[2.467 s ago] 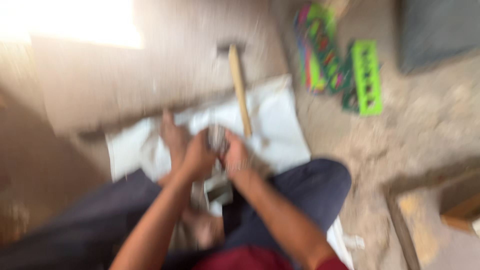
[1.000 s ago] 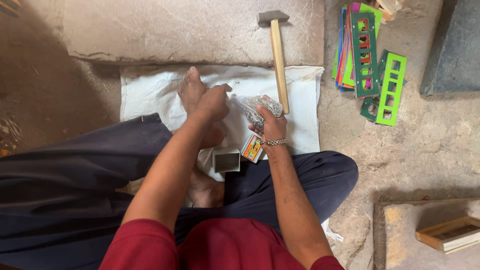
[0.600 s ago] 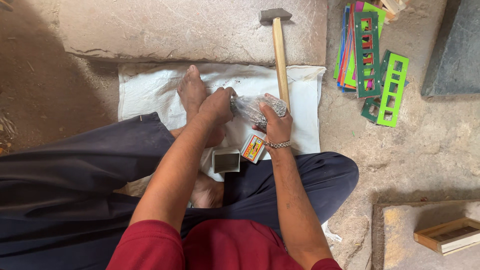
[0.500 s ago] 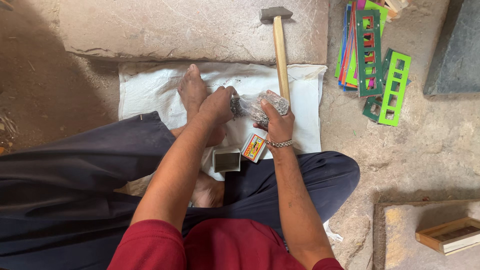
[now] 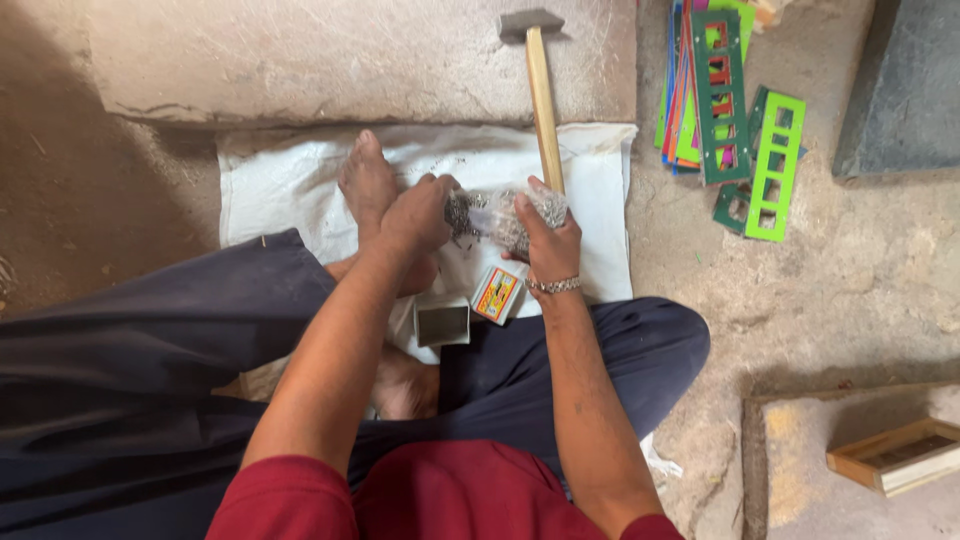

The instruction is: The person sits on the floor and assembles small wooden frames by hammering nails into pre-drilled holes. They handle a box of nails, a hammer, and multiple colored wooden frames, placing each completed frame onto a stack.

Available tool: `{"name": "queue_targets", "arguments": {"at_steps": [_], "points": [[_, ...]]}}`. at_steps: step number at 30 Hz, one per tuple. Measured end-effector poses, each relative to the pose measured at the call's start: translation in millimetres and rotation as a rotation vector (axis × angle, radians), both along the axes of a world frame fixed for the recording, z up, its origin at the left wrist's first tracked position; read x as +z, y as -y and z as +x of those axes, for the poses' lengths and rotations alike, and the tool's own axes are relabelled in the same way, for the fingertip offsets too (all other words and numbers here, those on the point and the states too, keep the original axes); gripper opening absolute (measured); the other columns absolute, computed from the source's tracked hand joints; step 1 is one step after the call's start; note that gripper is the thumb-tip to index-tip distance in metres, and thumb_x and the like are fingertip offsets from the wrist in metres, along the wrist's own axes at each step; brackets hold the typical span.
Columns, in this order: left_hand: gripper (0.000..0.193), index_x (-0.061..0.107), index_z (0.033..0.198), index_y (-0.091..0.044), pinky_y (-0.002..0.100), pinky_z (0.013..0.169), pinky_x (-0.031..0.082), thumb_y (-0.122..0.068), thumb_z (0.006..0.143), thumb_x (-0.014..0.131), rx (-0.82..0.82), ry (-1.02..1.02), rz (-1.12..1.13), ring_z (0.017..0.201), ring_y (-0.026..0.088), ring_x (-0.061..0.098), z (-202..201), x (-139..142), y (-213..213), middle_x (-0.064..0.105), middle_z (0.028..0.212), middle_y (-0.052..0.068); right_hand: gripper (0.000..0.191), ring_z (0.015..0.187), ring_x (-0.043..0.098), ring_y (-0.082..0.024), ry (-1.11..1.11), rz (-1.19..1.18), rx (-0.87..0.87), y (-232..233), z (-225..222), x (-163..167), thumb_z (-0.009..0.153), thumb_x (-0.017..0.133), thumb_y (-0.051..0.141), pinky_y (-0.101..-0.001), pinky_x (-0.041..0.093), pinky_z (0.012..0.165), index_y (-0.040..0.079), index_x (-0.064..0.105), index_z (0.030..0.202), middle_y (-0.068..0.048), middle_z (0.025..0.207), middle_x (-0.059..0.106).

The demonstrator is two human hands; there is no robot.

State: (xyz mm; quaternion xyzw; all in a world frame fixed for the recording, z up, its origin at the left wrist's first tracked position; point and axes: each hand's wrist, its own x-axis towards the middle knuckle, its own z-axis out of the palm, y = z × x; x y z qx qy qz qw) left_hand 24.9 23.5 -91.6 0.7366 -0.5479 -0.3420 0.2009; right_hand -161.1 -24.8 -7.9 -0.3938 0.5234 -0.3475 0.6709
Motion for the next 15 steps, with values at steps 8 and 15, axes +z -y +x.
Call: {"name": "queue_targets", "arguments": {"at_steps": [8, 15], "points": [[0.056, 0.062, 0.125, -0.011, 0.047, 0.093, 0.054, -0.003, 0.072, 0.077, 0.011, -0.004, -0.068, 0.107, 0.041, 0.066, -1.6, 1.9, -6.2, 0.064, 0.120, 0.019, 0.051, 0.065, 0.070, -0.012, -0.089, -0.038, 0.050, -0.7, 3.3, -4.5, 0.091, 0.074, 0.020, -0.0273, 0.058, 0.045, -0.001, 0.062, 0.137, -0.010, 0.098, 0.074], [0.061, 0.060, 0.127, -0.012, 0.047, 0.094, 0.053, -0.003, 0.070, 0.080, -0.010, 0.014, -0.049, 0.111, 0.040, 0.064, -1.8, 3.4, -4.0, 0.061, 0.123, 0.019, 0.048, 0.068, 0.072, -0.014, 0.030, -0.067, 0.027, -1.3, 2.9, -6.1, 0.093, 0.073, 0.019, -0.0285, 0.058, 0.044, -0.003, 0.062, 0.134, -0.012, 0.100, 0.075]]}}
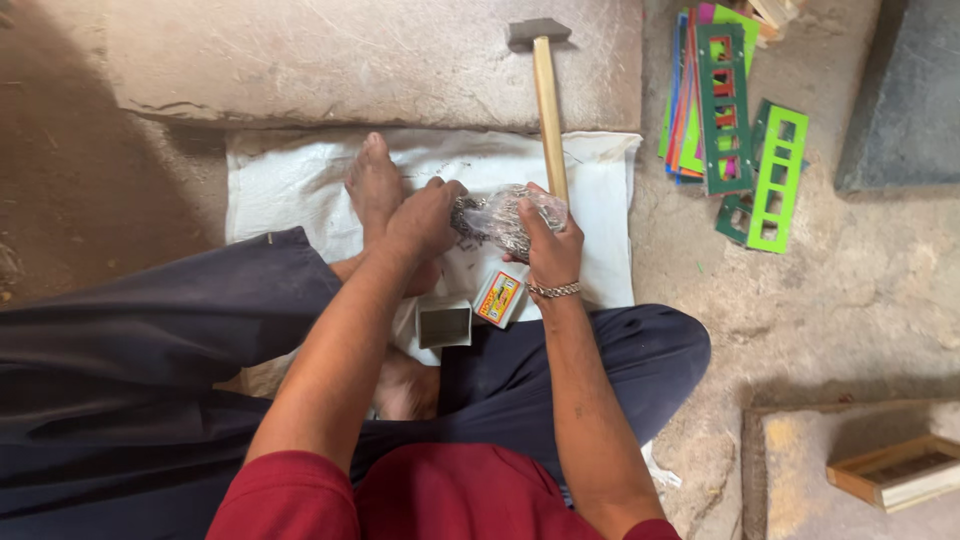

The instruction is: The person sits on the floor and assembles small wooden frames by hammering nails into pre-drilled holes. They handle a box of nails, a hammer, and multiple colored wooden frames, placing each completed frame onto a stack.

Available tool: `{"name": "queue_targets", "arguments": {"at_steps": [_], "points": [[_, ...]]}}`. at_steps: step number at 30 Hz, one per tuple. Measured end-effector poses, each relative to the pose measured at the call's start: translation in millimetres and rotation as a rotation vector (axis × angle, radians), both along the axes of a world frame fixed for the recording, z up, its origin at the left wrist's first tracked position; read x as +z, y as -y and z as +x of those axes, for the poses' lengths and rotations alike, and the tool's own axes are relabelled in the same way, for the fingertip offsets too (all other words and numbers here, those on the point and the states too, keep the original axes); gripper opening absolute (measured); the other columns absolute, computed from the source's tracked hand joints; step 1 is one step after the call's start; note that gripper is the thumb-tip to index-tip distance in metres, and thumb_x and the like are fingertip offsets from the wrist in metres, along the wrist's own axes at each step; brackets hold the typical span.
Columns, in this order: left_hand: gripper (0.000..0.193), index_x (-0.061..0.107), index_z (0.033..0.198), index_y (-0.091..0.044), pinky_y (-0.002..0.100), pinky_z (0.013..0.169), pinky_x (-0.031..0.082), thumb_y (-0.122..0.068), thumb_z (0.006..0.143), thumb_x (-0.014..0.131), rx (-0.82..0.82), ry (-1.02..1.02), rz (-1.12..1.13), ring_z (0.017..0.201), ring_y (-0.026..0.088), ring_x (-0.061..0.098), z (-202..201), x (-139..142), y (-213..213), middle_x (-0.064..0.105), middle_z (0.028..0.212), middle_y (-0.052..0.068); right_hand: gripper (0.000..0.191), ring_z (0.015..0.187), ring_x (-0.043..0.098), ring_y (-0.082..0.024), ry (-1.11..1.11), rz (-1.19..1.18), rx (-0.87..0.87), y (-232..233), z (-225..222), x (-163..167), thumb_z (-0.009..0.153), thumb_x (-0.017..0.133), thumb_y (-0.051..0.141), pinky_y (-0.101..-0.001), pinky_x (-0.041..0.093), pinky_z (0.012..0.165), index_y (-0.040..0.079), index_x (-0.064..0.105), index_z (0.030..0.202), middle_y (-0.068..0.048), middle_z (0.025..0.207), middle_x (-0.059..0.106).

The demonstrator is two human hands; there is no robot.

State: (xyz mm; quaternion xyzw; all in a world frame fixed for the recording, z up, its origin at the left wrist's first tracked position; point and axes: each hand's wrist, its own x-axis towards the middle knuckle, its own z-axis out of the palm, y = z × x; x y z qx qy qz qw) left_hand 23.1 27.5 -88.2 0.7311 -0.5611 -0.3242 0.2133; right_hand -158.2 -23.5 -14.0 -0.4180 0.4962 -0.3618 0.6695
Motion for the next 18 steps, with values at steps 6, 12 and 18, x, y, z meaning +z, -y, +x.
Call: {"name": "queue_targets", "arguments": {"at_steps": [6, 12, 18], "points": [[0.064, 0.058, 0.128, -0.011, 0.047, 0.095, 0.052, -0.007, 0.069, 0.083, -0.020, -0.003, 0.038, 0.114, 0.039, 0.063, -0.1, 1.2, 2.0, 0.059, 0.126, 0.018, 0.049, 0.066, 0.071, -0.012, -0.087, -0.009, 0.043, 0.8, 3.1, -3.7, 0.092, 0.073, 0.021, -0.0282, 0.057, 0.043, -0.001, 0.063, 0.134, -0.010, 0.098, 0.074], [0.062, 0.060, 0.129, -0.011, 0.047, 0.095, 0.053, -0.008, 0.071, 0.083, -0.002, -0.001, 0.014, 0.113, 0.039, 0.064, -1.3, 1.2, 1.4, 0.061, 0.126, 0.018, 0.044, 0.065, 0.070, -0.012, -0.111, -0.051, 0.023, 0.3, 3.8, -9.6, 0.092, 0.074, 0.020, -0.0278, 0.057, 0.044, -0.004, 0.067, 0.129, -0.010, 0.094, 0.074], [0.064, 0.060, 0.128, -0.011, 0.047, 0.093, 0.054, -0.010, 0.069, 0.085, -0.005, -0.008, 0.011, 0.111, 0.040, 0.065, -1.0, 0.1, 3.0, 0.061, 0.124, 0.019, 0.043, 0.065, 0.070, -0.014, -0.055, -0.024, -0.030, 0.5, 1.7, -12.6, 0.091, 0.075, 0.018, -0.0291, 0.056, 0.043, -0.007, 0.067, 0.126, -0.011, 0.094, 0.074]]}}
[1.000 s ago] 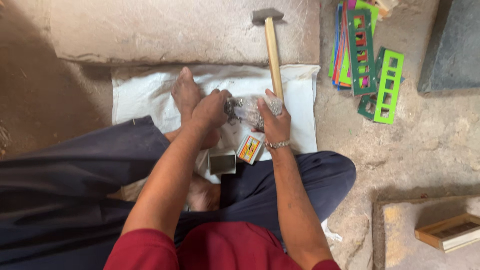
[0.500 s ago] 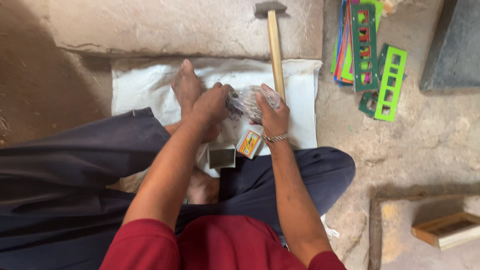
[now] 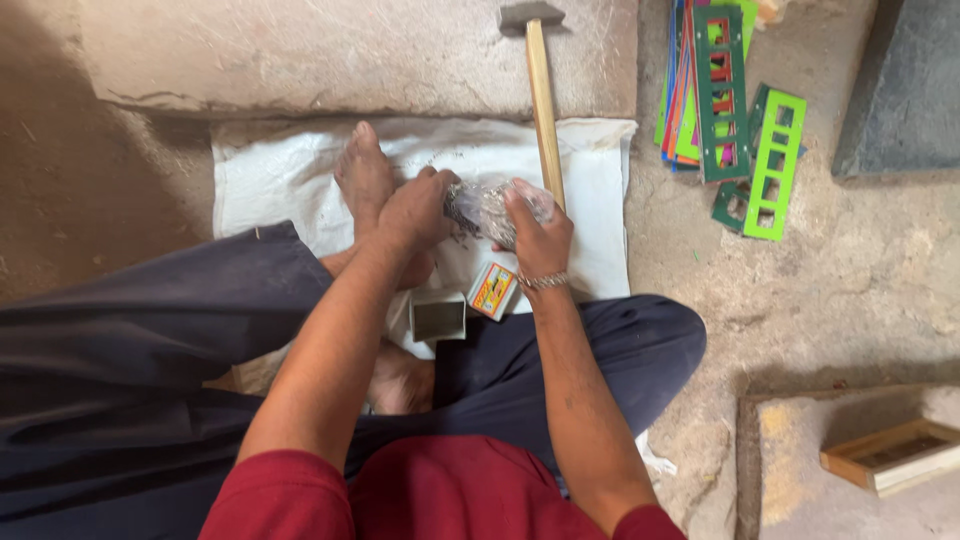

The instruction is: The person sits on the floor and assembles small wooden frames by hammering nails into pre-drilled holes. They handle a box of nails, a hammer, and multiple colored wooden frames, placing each completed frame onto a stack.

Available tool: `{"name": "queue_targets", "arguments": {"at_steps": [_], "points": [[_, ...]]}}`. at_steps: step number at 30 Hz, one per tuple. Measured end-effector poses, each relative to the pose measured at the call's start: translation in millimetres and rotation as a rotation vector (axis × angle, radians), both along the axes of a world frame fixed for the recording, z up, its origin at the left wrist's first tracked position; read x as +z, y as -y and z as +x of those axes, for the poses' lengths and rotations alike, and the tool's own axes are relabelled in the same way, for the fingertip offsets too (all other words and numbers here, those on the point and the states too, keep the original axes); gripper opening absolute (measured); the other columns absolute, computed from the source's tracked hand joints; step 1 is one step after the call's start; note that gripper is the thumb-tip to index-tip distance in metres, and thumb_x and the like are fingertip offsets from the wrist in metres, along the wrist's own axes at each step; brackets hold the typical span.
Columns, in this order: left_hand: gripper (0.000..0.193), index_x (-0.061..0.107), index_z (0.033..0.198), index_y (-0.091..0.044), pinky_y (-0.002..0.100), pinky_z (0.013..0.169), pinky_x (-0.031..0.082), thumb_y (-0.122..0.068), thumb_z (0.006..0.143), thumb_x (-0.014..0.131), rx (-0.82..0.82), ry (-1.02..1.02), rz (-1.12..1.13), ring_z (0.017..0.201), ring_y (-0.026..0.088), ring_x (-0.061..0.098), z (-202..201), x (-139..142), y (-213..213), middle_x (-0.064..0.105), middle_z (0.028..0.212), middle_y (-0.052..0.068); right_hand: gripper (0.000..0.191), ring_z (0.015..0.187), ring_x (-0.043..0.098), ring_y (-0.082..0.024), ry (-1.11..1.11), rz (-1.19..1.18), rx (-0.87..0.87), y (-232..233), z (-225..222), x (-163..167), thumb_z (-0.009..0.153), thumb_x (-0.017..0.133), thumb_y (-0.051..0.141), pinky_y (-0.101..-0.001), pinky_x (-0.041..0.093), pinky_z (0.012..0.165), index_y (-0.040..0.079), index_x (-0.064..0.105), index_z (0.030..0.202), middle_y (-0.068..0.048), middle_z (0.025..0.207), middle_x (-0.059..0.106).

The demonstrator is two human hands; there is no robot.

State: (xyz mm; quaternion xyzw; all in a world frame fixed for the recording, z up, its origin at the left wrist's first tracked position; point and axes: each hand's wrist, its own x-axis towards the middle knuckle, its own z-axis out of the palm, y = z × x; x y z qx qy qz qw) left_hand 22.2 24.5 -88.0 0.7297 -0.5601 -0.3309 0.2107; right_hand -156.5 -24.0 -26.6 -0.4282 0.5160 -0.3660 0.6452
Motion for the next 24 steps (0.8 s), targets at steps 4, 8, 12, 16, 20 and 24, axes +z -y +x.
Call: {"name": "queue_targets", "arguments": {"at_steps": [4, 8, 12, 16, 20, 24], "points": [[0.062, 0.061, 0.127, -0.010, 0.047, 0.094, 0.054, -0.010, 0.070, 0.085, 0.014, 0.010, 0.001, 0.110, 0.040, 0.065, 0.2, 0.9, 0.3, 0.062, 0.123, 0.019, 0.041, 0.066, 0.071, -0.015, 0.027, 0.032, -0.005, 1.6, -0.2, -0.1, 0.092, 0.074, 0.018, -0.0298, 0.057, 0.044, -0.008, 0.068, 0.124, -0.012, 0.094, 0.075], [0.061, 0.062, 0.125, -0.011, 0.048, 0.093, 0.053, -0.011, 0.070, 0.085, 0.031, 0.003, 0.024, 0.111, 0.041, 0.064, -0.8, 2.5, -0.1, 0.061, 0.125, 0.018, 0.041, 0.065, 0.071, -0.014, 0.036, 0.046, -0.010, 1.5, -0.5, 2.3, 0.091, 0.074, 0.018, -0.0297, 0.056, 0.043, -0.007, 0.067, 0.123, -0.011, 0.094, 0.075], [0.057, 0.062, 0.126, -0.012, 0.047, 0.096, 0.053, -0.010, 0.073, 0.083, 0.022, -0.025, 0.035, 0.113, 0.040, 0.065, -1.5, 4.1, 0.0, 0.061, 0.127, 0.018, 0.041, 0.065, 0.071, -0.014, -0.014, 0.040, -0.011, -0.1, -1.3, 5.1, 0.091, 0.074, 0.018, -0.0292, 0.057, 0.043, -0.006, 0.067, 0.123, -0.011, 0.095, 0.075], [0.062, 0.060, 0.127, -0.012, 0.047, 0.097, 0.051, -0.012, 0.070, 0.085, 0.038, -0.026, 0.005, 0.114, 0.040, 0.062, -1.4, 4.5, 0.4, 0.060, 0.124, 0.019, 0.040, 0.064, 0.070, -0.015, -0.018, -0.069, 0.010, -0.7, -2.1, 4.5, 0.091, 0.075, 0.016, -0.0293, 0.056, 0.044, -0.008, 0.067, 0.122, -0.014, 0.094, 0.075], [0.060, 0.061, 0.127, -0.012, 0.047, 0.096, 0.052, -0.013, 0.072, 0.085, 0.047, -0.038, 0.037, 0.113, 0.040, 0.063, -1.8, 2.6, 0.6, 0.061, 0.127, 0.018, 0.040, 0.063, 0.070, -0.014, -0.087, 0.014, -0.021, 0.3, -3.2, 2.1, 0.090, 0.074, 0.017, -0.0290, 0.057, 0.043, -0.006, 0.067, 0.122, -0.013, 0.092, 0.074], [0.059, 0.062, 0.128, -0.012, 0.046, 0.096, 0.053, -0.013, 0.073, 0.084, 0.043, -0.026, -0.006, 0.112, 0.040, 0.064, -1.1, -0.4, 1.5, 0.061, 0.127, 0.019, 0.040, 0.061, 0.069, -0.015, -0.077, -0.004, -0.045, 2.0, -4.8, 2.1, 0.092, 0.075, 0.016, -0.0294, 0.057, 0.042, -0.011, 0.066, 0.120, -0.014, 0.091, 0.073]]}}
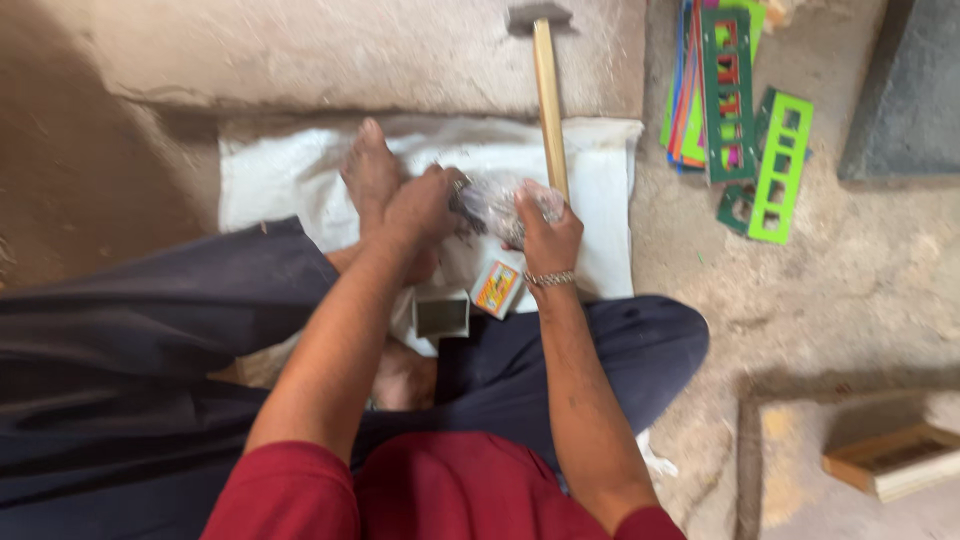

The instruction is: The person sits on the floor and assembles small wooden frames by hammering nails into pre-drilled holes. They handle a box of nails, a hammer, and multiple colored wooden frames, placing each completed frame onto a stack.

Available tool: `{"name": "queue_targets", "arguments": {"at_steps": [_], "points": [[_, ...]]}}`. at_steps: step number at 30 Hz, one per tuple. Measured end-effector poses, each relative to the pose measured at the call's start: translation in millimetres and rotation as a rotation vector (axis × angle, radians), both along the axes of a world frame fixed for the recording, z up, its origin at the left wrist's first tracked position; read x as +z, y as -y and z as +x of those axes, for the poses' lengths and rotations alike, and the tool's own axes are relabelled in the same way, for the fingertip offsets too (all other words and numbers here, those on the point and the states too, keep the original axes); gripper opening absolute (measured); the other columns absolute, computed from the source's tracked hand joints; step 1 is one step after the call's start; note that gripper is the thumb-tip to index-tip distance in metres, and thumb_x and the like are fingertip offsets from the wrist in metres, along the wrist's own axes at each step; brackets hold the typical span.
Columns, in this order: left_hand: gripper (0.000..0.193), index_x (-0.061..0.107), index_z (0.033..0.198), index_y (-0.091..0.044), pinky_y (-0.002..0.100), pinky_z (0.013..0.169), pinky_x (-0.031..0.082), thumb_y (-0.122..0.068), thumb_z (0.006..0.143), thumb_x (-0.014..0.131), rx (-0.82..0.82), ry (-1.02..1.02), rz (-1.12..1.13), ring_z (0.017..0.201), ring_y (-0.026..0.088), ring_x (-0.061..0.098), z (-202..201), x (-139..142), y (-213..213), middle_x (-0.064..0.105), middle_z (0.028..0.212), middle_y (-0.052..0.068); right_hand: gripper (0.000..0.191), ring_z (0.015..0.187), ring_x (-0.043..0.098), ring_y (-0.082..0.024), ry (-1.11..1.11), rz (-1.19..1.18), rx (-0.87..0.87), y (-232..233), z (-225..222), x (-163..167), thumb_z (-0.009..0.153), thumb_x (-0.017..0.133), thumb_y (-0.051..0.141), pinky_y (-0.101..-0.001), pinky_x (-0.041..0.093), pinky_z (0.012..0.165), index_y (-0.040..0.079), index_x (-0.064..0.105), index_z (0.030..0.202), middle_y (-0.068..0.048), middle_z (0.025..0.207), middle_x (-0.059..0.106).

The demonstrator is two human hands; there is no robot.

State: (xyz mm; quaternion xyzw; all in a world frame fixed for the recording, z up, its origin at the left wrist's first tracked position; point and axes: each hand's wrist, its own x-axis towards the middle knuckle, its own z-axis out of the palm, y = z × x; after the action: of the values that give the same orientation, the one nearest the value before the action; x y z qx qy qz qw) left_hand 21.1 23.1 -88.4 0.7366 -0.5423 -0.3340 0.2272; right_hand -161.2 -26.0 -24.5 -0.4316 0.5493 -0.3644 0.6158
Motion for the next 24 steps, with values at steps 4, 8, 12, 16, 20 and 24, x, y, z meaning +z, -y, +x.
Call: {"name": "queue_targets", "arguments": {"at_steps": [4, 8, 12, 16, 20, 24], "points": [[0.062, 0.061, 0.127, -0.012, 0.048, 0.094, 0.052, -0.012, 0.069, 0.084, -0.004, 0.028, 0.021, 0.110, 0.041, 0.064, 0.3, -1.5, 1.4, 0.061, 0.123, 0.019, 0.042, 0.062, 0.070, -0.015, 0.081, -0.058, -0.021, 0.5, -2.0, 2.1, 0.088, 0.075, 0.015, -0.0296, 0.057, 0.042, -0.011, 0.066, 0.121, -0.013, 0.091, 0.075], [0.058, 0.062, 0.125, -0.011, 0.047, 0.095, 0.053, -0.013, 0.072, 0.085, -0.005, -0.022, 0.019, 0.111, 0.041, 0.065, 0.0, -0.5, 0.0, 0.062, 0.124, 0.019, 0.040, 0.060, 0.069, -0.014, 0.043, 0.004, -0.008, 0.5, -4.2, 2.9, 0.090, 0.075, 0.018, -0.0292, 0.057, 0.042, -0.007, 0.067, 0.121, -0.012, 0.089, 0.073], [0.060, 0.060, 0.126, -0.010, 0.048, 0.094, 0.053, -0.012, 0.072, 0.085, 0.003, 0.000, -0.015, 0.110, 0.041, 0.065, 2.8, 3.0, -2.8, 0.062, 0.122, 0.021, 0.037, 0.062, 0.070, -0.018, 0.143, 0.016, -0.055, 4.9, -9.3, 3.2, 0.091, 0.075, 0.016, -0.0307, 0.056, 0.042, -0.008, 0.067, 0.117, -0.013, 0.090, 0.073], [0.060, 0.060, 0.128, -0.010, 0.048, 0.093, 0.053, -0.005, 0.072, 0.082, 0.029, -0.031, -0.048, 0.109, 0.042, 0.064, 3.7, 9.7, -9.2, 0.061, 0.123, 0.020, 0.034, 0.066, 0.072, -0.020, 0.225, 0.121, -0.115, 12.0, -21.3, 5.7, 0.088, 0.074, 0.017, -0.0318, 0.054, 0.041, -0.002, 0.068, 0.115, -0.011, 0.090, 0.074], [0.056, 0.061, 0.128, -0.007, 0.048, 0.094, 0.051, -0.003, 0.076, 0.080, 0.046, -0.047, -0.189, 0.110, 0.041, 0.063, 0.7, 19.3, -23.1, 0.061, 0.120, 0.020, 0.031, 0.071, 0.072, -0.018, 0.248, 0.260, -0.178, 15.4, -34.4, 8.5, 0.089, 0.073, 0.022, -0.0301, 0.052, 0.044, 0.004, 0.069, 0.113, -0.008, 0.091, 0.076], [0.049, 0.062, 0.125, -0.007, 0.043, 0.091, 0.053, -0.002, 0.079, 0.076, 0.136, -0.148, -0.245, 0.105, 0.033, 0.067, 1.2, 26.9, -32.8, 0.063, 0.117, 0.016, 0.031, 0.072, 0.071, -0.018, 0.305, 0.238, -0.160, 14.9, -40.1, 11.6, 0.091, 0.074, 0.024, -0.0290, 0.051, 0.045, 0.004, 0.070, 0.114, -0.008, 0.093, 0.076]]}}
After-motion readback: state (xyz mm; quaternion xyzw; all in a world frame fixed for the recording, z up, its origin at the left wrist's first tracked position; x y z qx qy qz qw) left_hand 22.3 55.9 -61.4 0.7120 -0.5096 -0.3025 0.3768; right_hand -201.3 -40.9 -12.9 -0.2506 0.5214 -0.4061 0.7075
